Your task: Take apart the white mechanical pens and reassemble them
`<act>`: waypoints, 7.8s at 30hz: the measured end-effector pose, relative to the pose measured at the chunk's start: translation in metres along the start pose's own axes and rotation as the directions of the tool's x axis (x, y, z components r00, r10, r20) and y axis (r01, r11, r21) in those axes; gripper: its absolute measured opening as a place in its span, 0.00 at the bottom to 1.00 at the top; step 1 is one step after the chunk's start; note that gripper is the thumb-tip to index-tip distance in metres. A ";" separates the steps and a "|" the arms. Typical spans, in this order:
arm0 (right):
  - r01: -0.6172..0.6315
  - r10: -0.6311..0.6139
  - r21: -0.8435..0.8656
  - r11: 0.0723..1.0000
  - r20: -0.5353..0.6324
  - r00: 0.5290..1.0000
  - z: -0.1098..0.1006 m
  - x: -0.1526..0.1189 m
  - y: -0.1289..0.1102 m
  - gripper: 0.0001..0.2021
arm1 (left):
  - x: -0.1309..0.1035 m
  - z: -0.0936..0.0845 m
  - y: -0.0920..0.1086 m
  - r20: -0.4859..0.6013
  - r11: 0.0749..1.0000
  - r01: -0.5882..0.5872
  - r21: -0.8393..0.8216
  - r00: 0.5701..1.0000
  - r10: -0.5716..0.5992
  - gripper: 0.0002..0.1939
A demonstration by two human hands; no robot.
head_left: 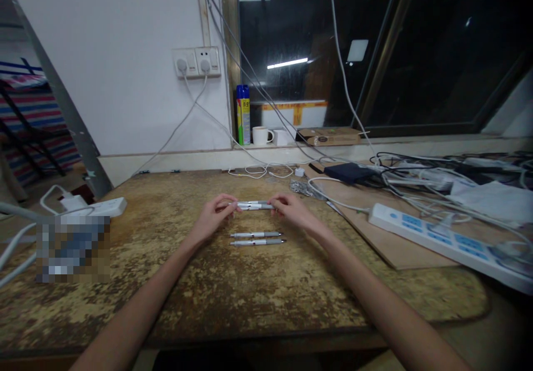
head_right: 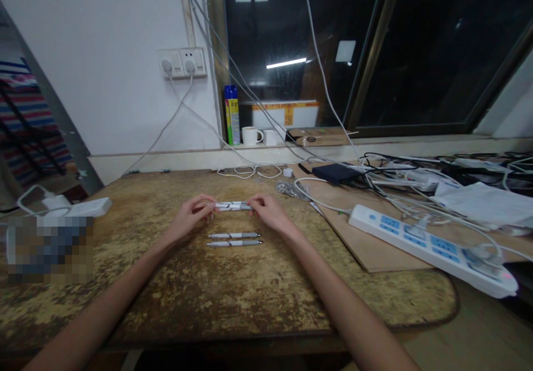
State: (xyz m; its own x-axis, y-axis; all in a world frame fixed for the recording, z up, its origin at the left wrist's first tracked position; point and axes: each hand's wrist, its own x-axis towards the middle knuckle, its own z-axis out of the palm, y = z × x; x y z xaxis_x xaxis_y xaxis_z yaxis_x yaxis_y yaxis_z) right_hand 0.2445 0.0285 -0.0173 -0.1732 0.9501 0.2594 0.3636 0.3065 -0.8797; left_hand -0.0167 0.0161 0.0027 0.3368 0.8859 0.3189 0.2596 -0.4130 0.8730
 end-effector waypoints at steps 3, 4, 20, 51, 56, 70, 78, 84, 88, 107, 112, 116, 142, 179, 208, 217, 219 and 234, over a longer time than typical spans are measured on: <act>0.036 -0.037 0.035 0.999 0.026 0.999 0.000 -0.001 -0.001 0.13 | 0.000 -0.002 -0.003 0.006 1.000 0.008 -0.007 1.000 -0.008 0.24; 0.047 -0.049 0.050 0.998 0.033 0.998 -0.001 -0.002 -0.002 0.13 | 0.001 -0.003 -0.004 0.007 1.000 0.010 -0.011 1.000 -0.010 0.24; 0.078 -0.042 -0.081 0.994 0.380 0.924 -0.013 -0.010 0.008 0.12 | -0.006 -0.022 -0.004 0.316 0.953 -0.021 0.301 0.946 -0.079 0.19; 0.122 -0.141 -0.280 0.952 -0.049 0.989 0.000 0.008 0.043 0.09 | 0.002 -0.021 -0.040 0.001 0.796 -0.058 0.603 0.997 0.072 0.17; 0.148 -0.160 -0.324 0.934 -0.012 0.987 -0.001 0.006 0.040 0.08 | 0.004 -0.024 -0.045 0.027 0.772 -0.082 0.631 0.996 0.084 0.15; 0.214 -0.222 -0.230 0.949 -0.006 0.975 -0.002 0.003 0.014 0.11 | 0.020 0.016 0.002 0.266 0.452 -0.324 0.831 0.945 0.189 0.12; 0.409 -0.376 -0.593 0.693 0.187 0.908 0.014 -0.013 -0.004 0.09 | 0.018 0.019 0.008 0.339 0.448 -0.412 0.794 0.911 0.237 0.14; 0.363 -0.298 -0.698 0.617 0.219 0.929 0.020 -0.017 -0.014 0.09 | 0.004 0.022 0.019 0.346 0.312 -0.422 0.851 0.898 0.271 0.13; 0.319 -0.258 -0.690 0.650 0.195 0.946 0.020 -0.022 -0.021 0.11 | -0.002 0.029 0.027 0.299 0.204 -0.364 0.909 0.909 0.292 0.11; 0.296 -0.260 -0.751 0.590 0.170 0.950 0.023 -0.024 -0.025 0.13 | -0.003 0.029 0.011 0.200 0.413 -0.272 0.869 0.957 0.210 0.19; 0.392 -0.391 -0.578 0.716 0.132 0.911 0.023 -0.019 -0.021 0.13 | -0.002 0.020 0.012 0.226 0.420 -0.324 0.848 0.937 0.266 0.20; 0.437 -0.442 -0.430 0.790 0.095 0.892 0.022 -0.018 -0.018 0.10 | -0.002 0.018 0.010 0.233 0.441 -0.341 0.830 0.931 0.281 0.21; 0.248 -0.250 0.076 0.966 0.010 0.968 0.024 -0.014 -0.020 0.13 | -0.004 0.021 0.022 0.198 0.604 -0.275 0.748 0.961 0.194 0.19; 0.273 -0.274 0.208 0.939 -0.026 0.961 0.010 -0.010 -0.022 0.10 | -0.001 0.010 0.009 0.142 0.967 -0.087 0.241 0.988 0.054 0.23; 0.123 -0.126 0.141 0.982 0.010 0.992 0.023 -0.004 0.001 0.16 | 0.000 0.007 0.003 0.166 0.881 -0.312 0.355 0.949 0.269 0.17; 0.142 -0.116 0.261 0.955 -0.111 0.987 0.007 0.005 0.002 0.19 | 0.004 -0.001 -0.001 -0.037 0.953 -0.172 0.250 0.982 0.187 0.16; 0.177 -0.144 0.193 0.965 -0.175 0.974 0.004 0.007 0.007 0.18 | 0.006 -0.005 -0.007 -0.073 0.952 -0.152 0.266 0.981 0.177 0.14; 0.201 -0.167 0.096 0.975 -0.281 0.945 -0.002 0.004 0.001 0.16 | 0.009 -0.010 -0.021 -0.121 0.955 -0.114 0.274 0.981 0.152 0.17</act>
State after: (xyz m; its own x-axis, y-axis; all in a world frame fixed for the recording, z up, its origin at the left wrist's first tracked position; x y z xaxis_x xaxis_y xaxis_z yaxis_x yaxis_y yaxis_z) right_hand 0.2464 0.0324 -0.0164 0.0330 0.8627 0.5046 0.2318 0.4845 -0.8436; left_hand -0.0283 0.0352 -0.0085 0.2600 0.8321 0.4900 0.4580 -0.5530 0.6960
